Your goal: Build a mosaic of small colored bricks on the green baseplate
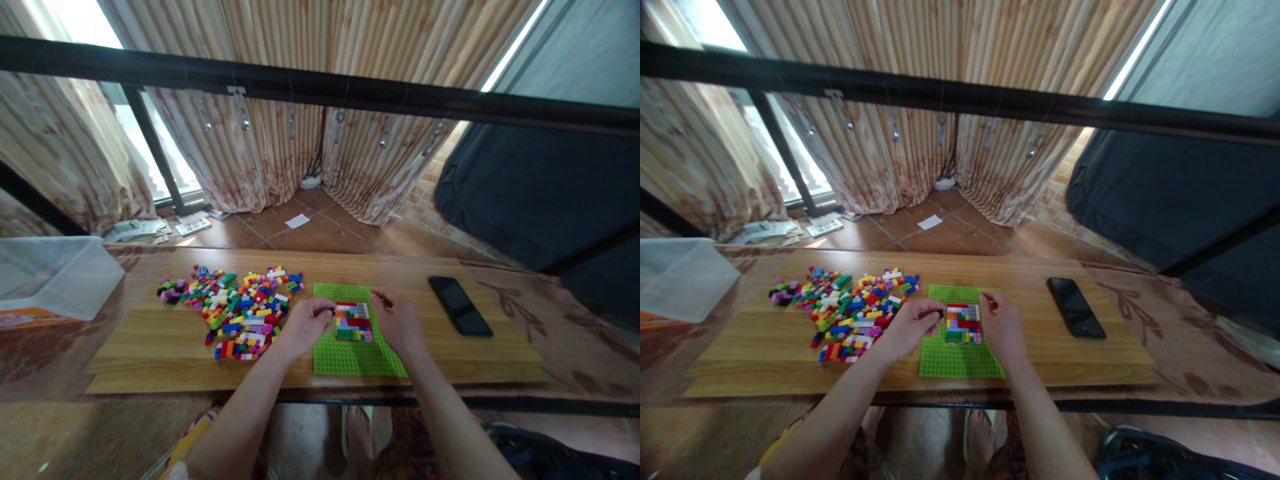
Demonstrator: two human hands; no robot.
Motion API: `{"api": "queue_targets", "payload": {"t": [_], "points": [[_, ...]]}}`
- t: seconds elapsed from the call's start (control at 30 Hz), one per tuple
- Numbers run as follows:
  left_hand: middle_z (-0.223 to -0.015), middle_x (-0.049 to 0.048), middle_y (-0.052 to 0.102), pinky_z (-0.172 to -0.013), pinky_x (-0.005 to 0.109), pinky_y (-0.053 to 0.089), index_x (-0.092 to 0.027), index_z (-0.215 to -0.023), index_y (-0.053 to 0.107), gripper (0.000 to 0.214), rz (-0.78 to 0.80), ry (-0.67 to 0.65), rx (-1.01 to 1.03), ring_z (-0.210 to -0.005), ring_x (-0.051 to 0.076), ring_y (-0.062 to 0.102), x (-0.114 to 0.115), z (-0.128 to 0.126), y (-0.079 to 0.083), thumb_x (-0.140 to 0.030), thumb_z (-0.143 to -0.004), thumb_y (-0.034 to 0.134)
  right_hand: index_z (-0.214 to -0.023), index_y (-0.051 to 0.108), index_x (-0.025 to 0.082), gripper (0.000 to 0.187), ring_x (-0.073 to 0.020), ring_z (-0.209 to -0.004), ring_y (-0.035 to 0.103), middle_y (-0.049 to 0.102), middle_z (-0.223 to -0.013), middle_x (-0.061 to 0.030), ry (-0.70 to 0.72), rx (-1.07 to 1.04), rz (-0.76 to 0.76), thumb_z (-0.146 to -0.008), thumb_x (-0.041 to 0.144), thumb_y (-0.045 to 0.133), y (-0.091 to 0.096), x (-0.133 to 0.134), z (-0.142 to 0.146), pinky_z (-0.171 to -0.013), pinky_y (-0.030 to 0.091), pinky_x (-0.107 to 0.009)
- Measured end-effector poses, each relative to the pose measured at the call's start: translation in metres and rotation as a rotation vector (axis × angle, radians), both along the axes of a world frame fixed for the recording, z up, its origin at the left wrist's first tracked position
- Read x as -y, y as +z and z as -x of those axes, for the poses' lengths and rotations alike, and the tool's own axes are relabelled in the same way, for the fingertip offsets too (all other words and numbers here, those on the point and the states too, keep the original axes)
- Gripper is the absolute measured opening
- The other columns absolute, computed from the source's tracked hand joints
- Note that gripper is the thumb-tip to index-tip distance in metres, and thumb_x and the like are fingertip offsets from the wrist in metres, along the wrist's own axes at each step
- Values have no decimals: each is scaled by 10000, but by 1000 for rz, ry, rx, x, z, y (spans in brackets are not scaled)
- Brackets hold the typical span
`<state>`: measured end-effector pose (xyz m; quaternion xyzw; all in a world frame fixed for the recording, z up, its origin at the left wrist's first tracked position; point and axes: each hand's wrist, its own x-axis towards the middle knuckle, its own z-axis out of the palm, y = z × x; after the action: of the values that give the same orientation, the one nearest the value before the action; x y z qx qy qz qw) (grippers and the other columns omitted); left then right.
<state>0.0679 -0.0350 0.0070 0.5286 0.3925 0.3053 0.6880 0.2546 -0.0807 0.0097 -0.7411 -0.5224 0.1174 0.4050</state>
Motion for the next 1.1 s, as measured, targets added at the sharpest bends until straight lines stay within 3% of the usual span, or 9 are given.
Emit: {"api": "queue_targets", "payload": {"t": [0.13, 0.33, 0.47, 0.57, 0.7, 0.77, 0.93, 1.1], "points": [[-652, -27, 614, -518, 178, 422, -136, -804, 625, 107, 21, 20, 20, -503, 63, 529, 1, 0, 6, -123, -734, 545, -948, 709, 176, 290, -197, -808, 653, 715, -932, -91, 200, -177, -89, -851, 376, 521, 3, 0, 17, -733, 515, -326], [-661, -8, 651, -536, 186, 452, -135, -817, 631, 109, -40, 9, 30, -522, 82, 571, 3, -1, 9, -117, -740, 556, -928, 715, 213, 192, -182, -819, 653, 714, -922, -52, 371, -228, -17, -809, 309, 598, 8, 5, 42, -743, 513, -317], [-679, -6, 656, -539, 186, 460, -140, -856, 636, 132, -108, -22, 38, -539, 87, 580, 5, -4, 3, -129, -773, 534, -929, 722, 227, 188, -176, -843, 654, 720, -922, -38, 379, -221, -5, -808, 258, 582, 11, 5, 45, -777, 504, -318], [-749, 14, 685, -564, 205, 486, -146, -926, 640, 166, -182, 5, -23, -582, 105, 609, 4, -7, -4, -162, -801, 532, -889, 731, 217, 183, -180, -815, 655, 723, -885, -42, 347, -200, -35, -802, 273, 581, 10, 3, 32, -752, 507, -317], [-851, 47, 718, -660, 245, 514, -146, -964, 675, 212, -385, 109, -290, -683, 133, 639, -1, -5, -9, -170, -818, 522, -870, 730, 192, 194, -197, -758, 655, 732, -856, -62, 151, -161, -69, -770, 312, 614, 8, 3, 1, -741, 513, -348], [-868, 45, 727, -726, 268, 514, -159, -962, 697, 230, -484, 117, -430, -730, 144, 646, -2, -2, -9, -172, -830, 509, -877, 723, 188, 203, -201, -762, 655, 732, -853, -66, 121, -169, -64, -775, 322, 610, 8, 4, -10, -747, 509, -356], [-937, 44, 729, -806, 272, 500, -178, -954, 716, 255, -643, 72, -564, -843, 156, 654, 0, 1, -7, -140, -834, 494, -852, 705, 203, 162, -186, -747, 626, 713, -833, -41, 205, -73, -3, -789, 286, 581, 6, 5, -2, -731, 487, -339], [-938, 64, 717, -793, 292, 502, -169, -994, 709, 272, -686, 33, -660, -839, 176, 650, 5, -1, -2, -132, -840, 488, -836, 686, 212, 151, -194, -821, 604, 693, -853, -38, 316, 71, 37, -818, 215, 537, 2, 1, 14, -782, 459, -348]]}}
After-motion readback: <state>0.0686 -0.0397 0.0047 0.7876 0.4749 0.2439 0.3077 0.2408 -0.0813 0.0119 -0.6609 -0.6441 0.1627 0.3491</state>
